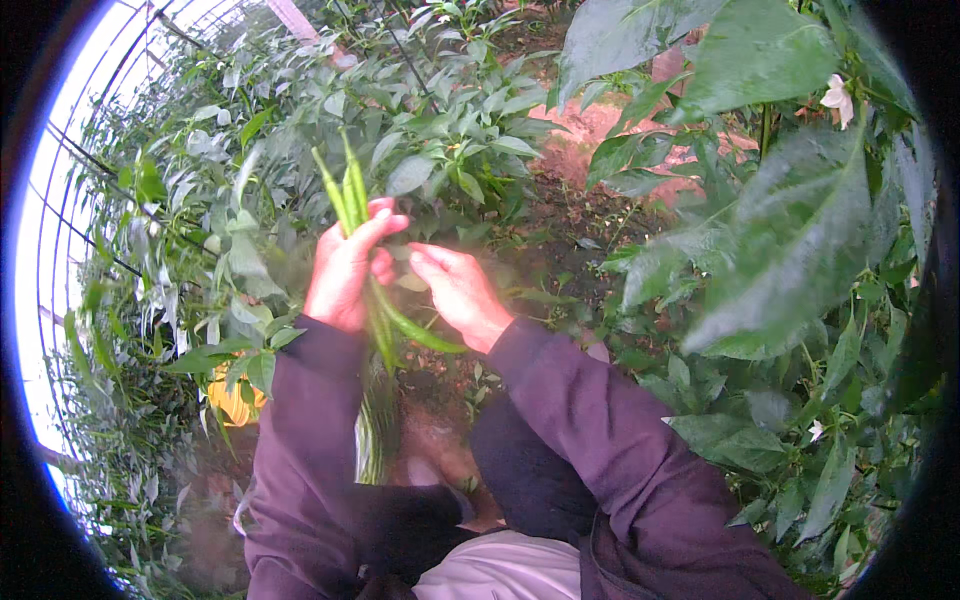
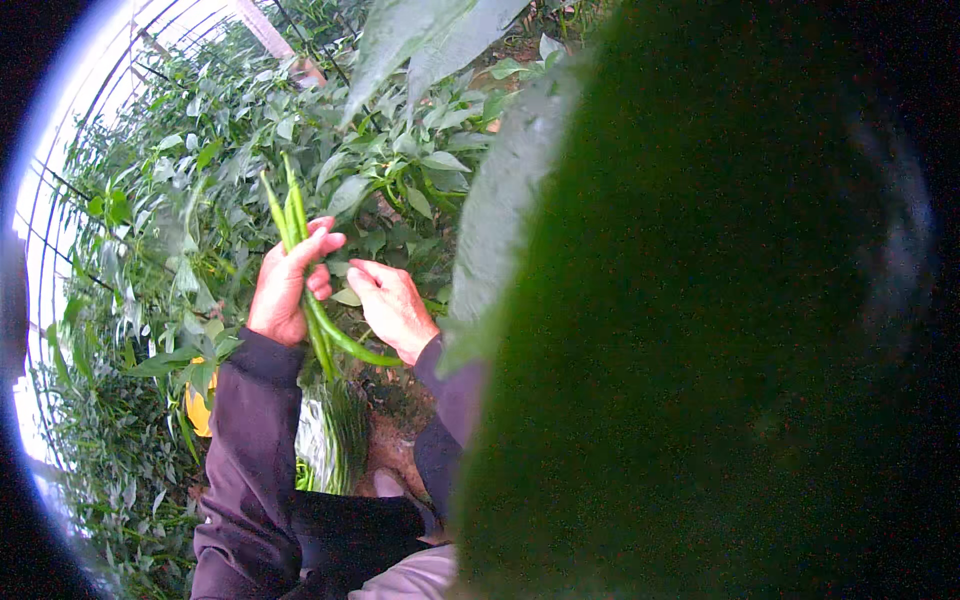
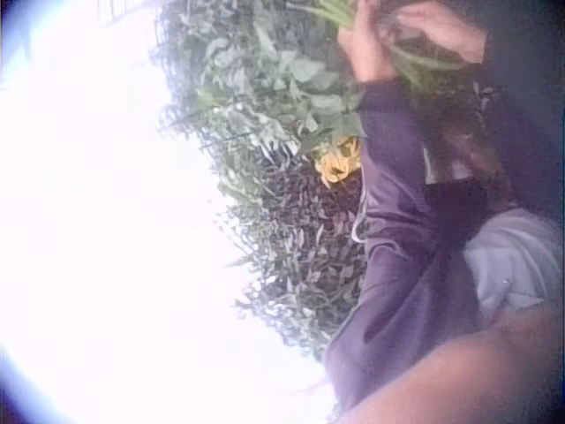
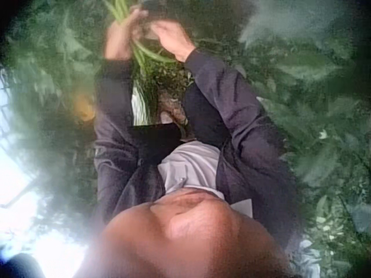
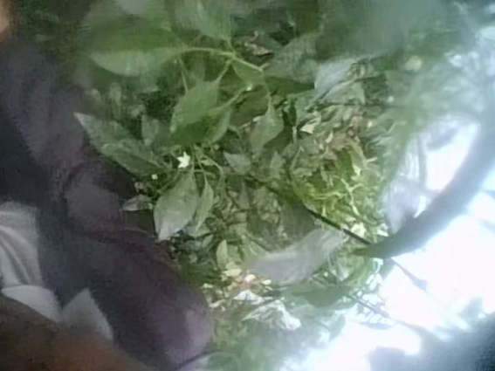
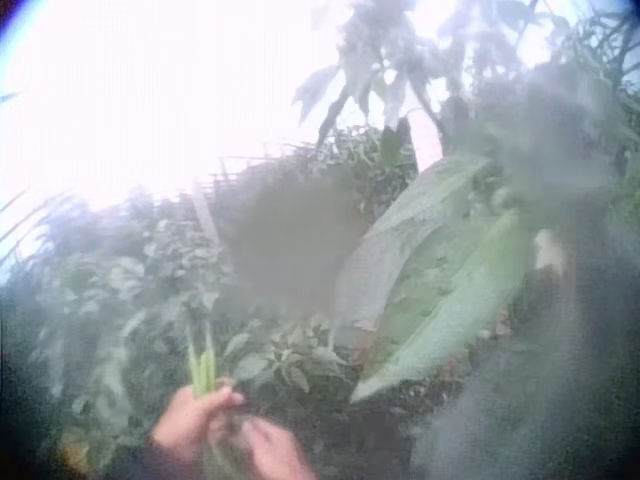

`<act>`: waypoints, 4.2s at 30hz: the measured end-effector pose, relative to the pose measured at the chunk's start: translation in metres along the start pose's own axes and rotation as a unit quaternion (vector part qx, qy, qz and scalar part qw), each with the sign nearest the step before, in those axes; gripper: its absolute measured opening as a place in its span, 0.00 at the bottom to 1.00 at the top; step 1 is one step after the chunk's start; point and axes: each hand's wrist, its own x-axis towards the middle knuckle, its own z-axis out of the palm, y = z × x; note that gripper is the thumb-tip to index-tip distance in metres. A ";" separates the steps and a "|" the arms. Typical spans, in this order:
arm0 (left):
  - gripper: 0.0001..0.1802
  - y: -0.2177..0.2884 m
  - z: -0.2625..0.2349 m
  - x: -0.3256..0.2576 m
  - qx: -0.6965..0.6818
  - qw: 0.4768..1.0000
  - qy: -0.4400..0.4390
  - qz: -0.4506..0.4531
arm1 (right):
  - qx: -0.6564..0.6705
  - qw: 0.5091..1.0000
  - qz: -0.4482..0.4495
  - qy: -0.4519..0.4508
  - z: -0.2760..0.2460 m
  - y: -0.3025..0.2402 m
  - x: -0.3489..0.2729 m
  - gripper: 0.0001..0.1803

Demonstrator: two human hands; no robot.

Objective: The person harvests green chili peppers from plants in a greenhouse, placing them into a plastic bag. They repeatedly reach into the foliage, pull peppers from the stems, and add them to the bag.

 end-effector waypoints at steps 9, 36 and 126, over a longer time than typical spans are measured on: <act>0.18 -0.018 -0.054 0.025 0.021 0.999 0.033 0.011 | -0.018 0.999 0.040 -0.003 -0.050 -0.023 -0.014 0.21; 0.21 -0.028 -0.076 0.019 -0.056 0.992 0.008 0.115 | -0.398 0.905 -0.136 0.063 -0.104 0.022 0.078 0.10; 0.14 -0.030 -0.115 0.001 -0.129 0.981 -0.023 0.141 | -0.827 0.532 0.148 -0.102 -0.054 -0.180 0.197 0.08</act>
